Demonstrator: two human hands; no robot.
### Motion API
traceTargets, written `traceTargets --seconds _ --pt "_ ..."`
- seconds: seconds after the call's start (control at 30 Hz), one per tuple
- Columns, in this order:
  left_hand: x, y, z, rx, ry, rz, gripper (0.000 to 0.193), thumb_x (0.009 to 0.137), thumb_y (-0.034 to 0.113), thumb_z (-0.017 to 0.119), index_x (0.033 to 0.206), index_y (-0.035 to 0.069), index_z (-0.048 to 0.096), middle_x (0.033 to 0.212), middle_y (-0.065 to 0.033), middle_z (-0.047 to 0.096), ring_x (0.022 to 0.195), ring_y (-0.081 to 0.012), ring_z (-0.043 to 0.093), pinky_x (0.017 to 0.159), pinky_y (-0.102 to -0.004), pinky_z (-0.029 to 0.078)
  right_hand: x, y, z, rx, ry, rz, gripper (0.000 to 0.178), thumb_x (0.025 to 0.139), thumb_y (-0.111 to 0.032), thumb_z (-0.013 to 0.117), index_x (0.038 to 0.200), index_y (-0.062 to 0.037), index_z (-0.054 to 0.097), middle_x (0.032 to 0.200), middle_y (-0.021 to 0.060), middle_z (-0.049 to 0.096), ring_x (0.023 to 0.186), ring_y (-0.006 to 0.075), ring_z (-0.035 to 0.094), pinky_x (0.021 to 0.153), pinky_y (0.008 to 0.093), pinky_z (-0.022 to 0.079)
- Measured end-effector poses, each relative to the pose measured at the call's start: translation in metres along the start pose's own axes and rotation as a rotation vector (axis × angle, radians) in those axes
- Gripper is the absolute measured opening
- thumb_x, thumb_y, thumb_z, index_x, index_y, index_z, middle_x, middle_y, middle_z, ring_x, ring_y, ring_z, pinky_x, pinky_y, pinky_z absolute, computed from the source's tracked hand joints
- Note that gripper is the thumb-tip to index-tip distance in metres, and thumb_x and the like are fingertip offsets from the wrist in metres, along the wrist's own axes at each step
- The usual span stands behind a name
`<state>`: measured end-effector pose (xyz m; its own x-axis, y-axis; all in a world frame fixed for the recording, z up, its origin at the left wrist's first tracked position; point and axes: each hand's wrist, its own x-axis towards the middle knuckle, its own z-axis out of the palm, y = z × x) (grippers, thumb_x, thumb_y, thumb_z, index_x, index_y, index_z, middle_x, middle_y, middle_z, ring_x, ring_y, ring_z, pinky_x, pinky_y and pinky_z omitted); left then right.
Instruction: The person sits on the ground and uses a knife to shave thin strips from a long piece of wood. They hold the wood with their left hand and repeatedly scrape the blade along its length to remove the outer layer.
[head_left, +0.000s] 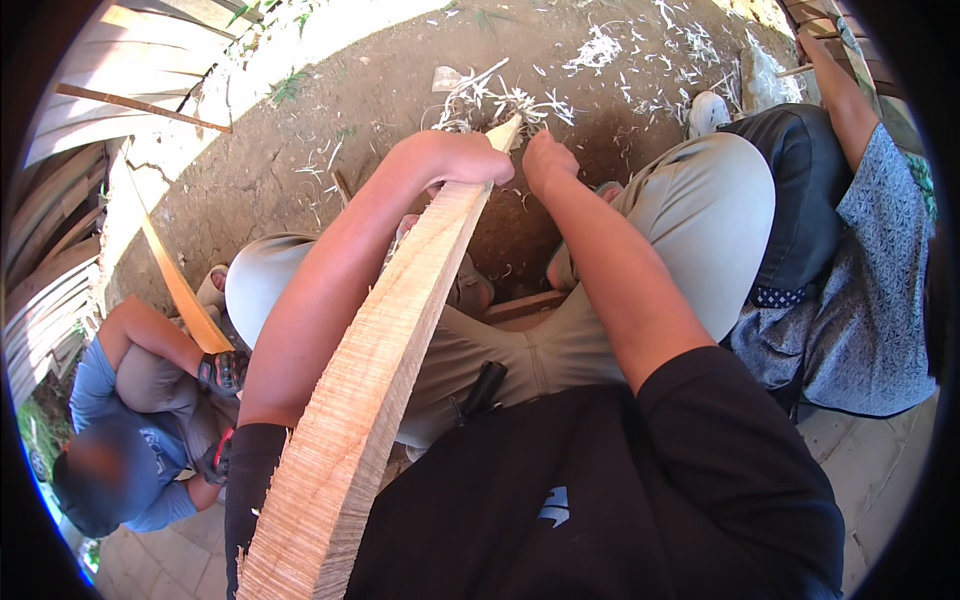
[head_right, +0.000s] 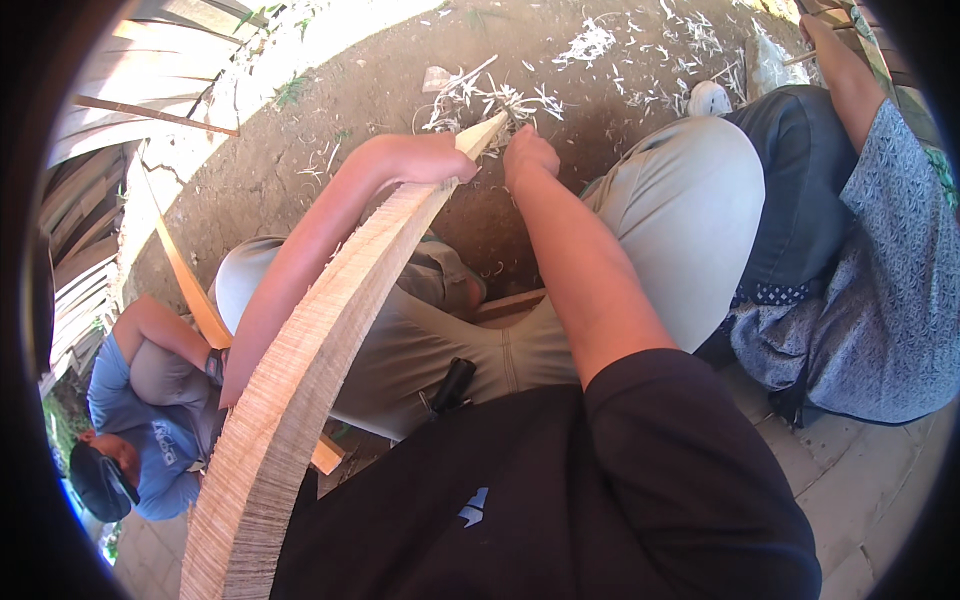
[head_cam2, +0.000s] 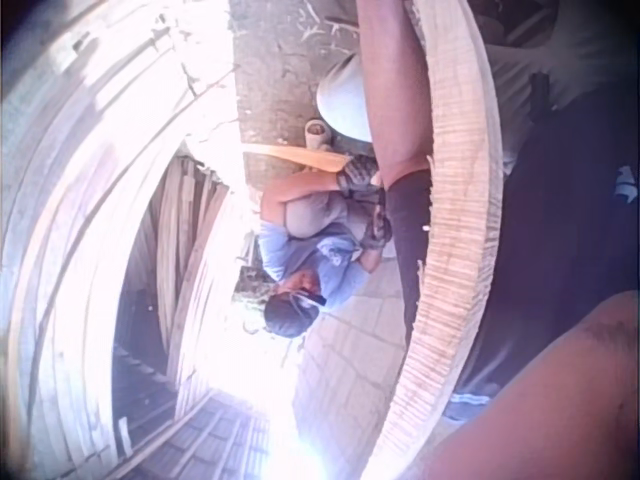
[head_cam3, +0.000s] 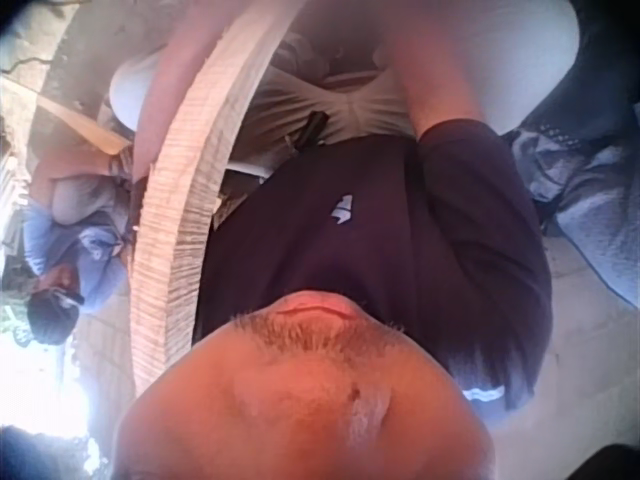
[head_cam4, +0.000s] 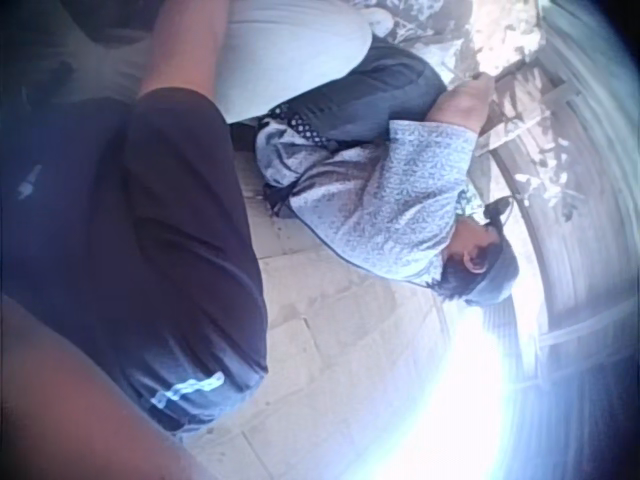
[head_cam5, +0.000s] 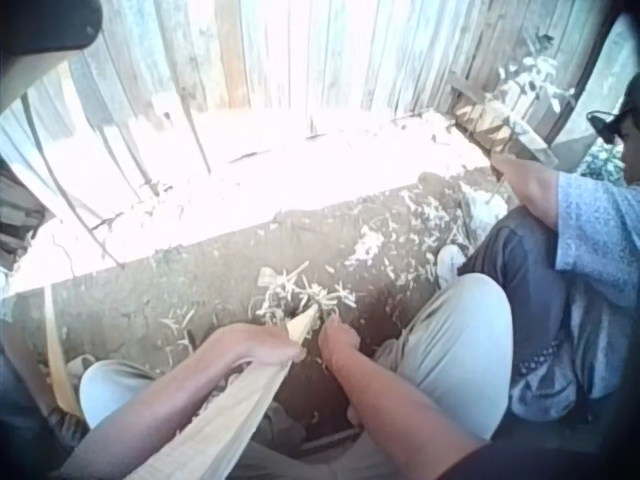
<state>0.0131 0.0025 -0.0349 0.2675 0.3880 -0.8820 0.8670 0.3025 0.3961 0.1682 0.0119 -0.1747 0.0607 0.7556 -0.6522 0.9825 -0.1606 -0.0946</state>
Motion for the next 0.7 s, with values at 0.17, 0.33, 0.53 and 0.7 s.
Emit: traceTargets --seconds 0.17,0.33,0.53,0.7 --pt "-0.004 0.006 -0.002 0.024 0.004 -0.025 0.05 0.077 0.037 0.052 0.11 0.0 0.059 0.101 -0.0149 0.062 0.084 -0.0238 0.061 0.071 -0.0394 0.05 -0.004 -0.003 -0.016 -0.035 -0.02 -0.035 0.036 0.09 -0.015 0.056 0.122 0.0003 0.048 0.118 0.0167 0.063 0.106 0.0299 0.064 0.083 0.0395 0.055" --pt "-0.007 0.012 -0.003 0.007 0.018 -0.044 0.05 0.077 0.037 0.052 0.112 0.002 0.059 0.104 -0.0145 0.062 0.087 -0.0238 0.061 0.073 -0.0397 0.05 0.008 -0.002 -0.011 0.015 -0.001 0.018 0.03 0.093 -0.015 0.05 0.12 -0.0031 0.051 0.119 0.0162 0.062 0.107 0.03 0.063 0.084 0.0411 0.054" --pt "-0.011 0.01 -0.002 0.055 0.052 -0.047 0.048 0.078 0.036 0.053 0.113 0.004 0.059 0.104 -0.0131 0.062 0.088 -0.0221 0.061 0.073 -0.0392 0.05 0.017 -0.002 0.0 0.132 0.016 0.011 0.03 0.094 -0.015 0.04 0.119 -0.0032 0.053 0.117 0.0228 0.062 0.109 0.037 0.06 0.089 0.0445 0.05" --pt "-0.016 0.015 -0.003 0.087 0.051 -0.056 0.048 0.079 0.035 0.052 0.115 0.004 0.058 0.107 -0.013 0.061 0.089 -0.0226 0.061 0.074 -0.0397 0.05 0.025 0.007 0.001 0.106 0.057 -0.05 0.032 0.091 -0.014 0.041 0.116 -0.0016 0.057 0.115 0.0227 0.063 0.108 0.0367 0.061 0.088 0.0461 0.05"
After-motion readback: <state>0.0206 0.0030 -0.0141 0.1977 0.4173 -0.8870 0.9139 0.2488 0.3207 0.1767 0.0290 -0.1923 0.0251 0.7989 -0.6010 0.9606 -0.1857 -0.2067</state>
